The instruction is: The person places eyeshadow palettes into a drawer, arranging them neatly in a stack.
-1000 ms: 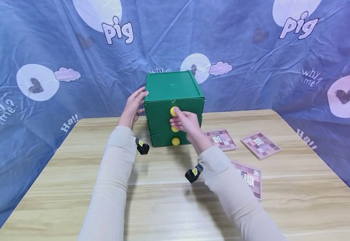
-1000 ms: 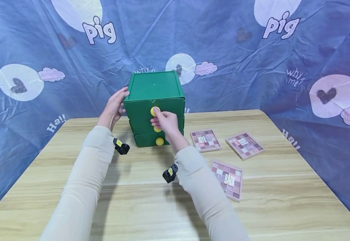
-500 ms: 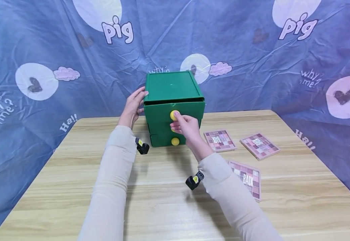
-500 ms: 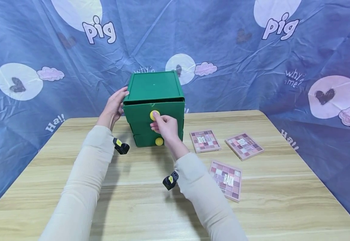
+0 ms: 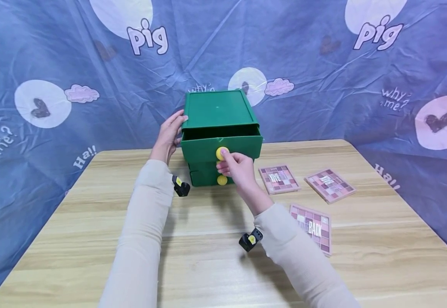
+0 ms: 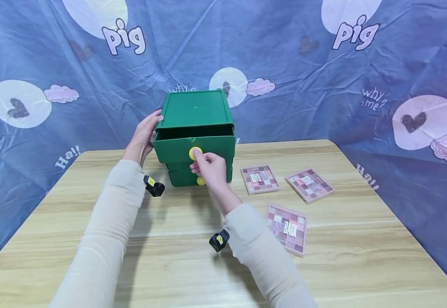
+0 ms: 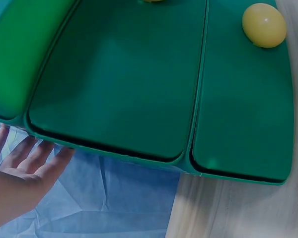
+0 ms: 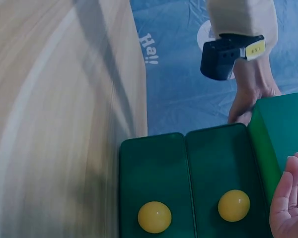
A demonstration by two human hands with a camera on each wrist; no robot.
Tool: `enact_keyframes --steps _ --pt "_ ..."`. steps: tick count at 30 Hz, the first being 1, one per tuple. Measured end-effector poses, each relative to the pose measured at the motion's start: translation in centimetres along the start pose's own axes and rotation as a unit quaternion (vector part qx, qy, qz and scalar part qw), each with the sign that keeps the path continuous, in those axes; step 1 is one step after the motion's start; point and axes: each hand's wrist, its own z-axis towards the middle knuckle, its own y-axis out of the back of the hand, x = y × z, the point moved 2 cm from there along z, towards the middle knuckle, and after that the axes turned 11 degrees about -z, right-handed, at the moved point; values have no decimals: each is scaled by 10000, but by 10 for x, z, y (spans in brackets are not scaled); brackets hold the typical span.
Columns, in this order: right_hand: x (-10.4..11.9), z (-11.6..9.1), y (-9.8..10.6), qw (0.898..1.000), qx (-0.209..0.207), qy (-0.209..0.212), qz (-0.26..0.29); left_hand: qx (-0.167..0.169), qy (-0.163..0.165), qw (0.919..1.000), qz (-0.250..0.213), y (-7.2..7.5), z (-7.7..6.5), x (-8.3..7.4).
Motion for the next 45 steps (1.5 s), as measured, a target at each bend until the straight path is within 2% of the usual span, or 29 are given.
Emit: enact_keyframes --steps 2,4,9,11,15,19,22,26,31,33,38,39,41,45 --pt "-11 4 -1 10000 -1 65 -16 -6 12 10000 -26 0 0 0" --pt "-33 15 -3 9997 43 203 109 -25 16 10000 -55 1 1 0" --pt "15 -33 2 9996 -39 246 158 -23 25 9999 -99 1 1 0" --pt "48 -59 5 9999 -109 58 43 -8 27 9999 -96 1 1 1" --pt "59 -73 7 9998 -98 -68 130 4 26 9999 -110 0 1 1" --pt "54 -78 7 9991 -141 235 330 21 2 10000 -69 0 2 1" --pt "29 -67 6 9971 -132 570 483 19 -2 10000 -54 0 2 1" --pt "0 -55 4 9959 -145 711 544 14 13 10000 -50 -1 2 1" --pt "30 -83 7 9963 -240 655 501 31 4 10000 -40 -2 1 0" --pt "24 -82 8 9963 -210 682 476 36 3 10000 -54 -2 0 0" --pt "-22 -63 6 9965 -161 711 416 50 5 10000 -9 -1 -1 -1" --pt "-24 -64 6 9963 -165 735 413 52 4 10000 2 -1 -1 -1" --pt "-19 -71 7 9941 -171 953 488 58 2 10000 25 -1 -1 0" --pt "9 -93 8 9949 -292 860 441 85 10 10000 -15 -1 -1 0"
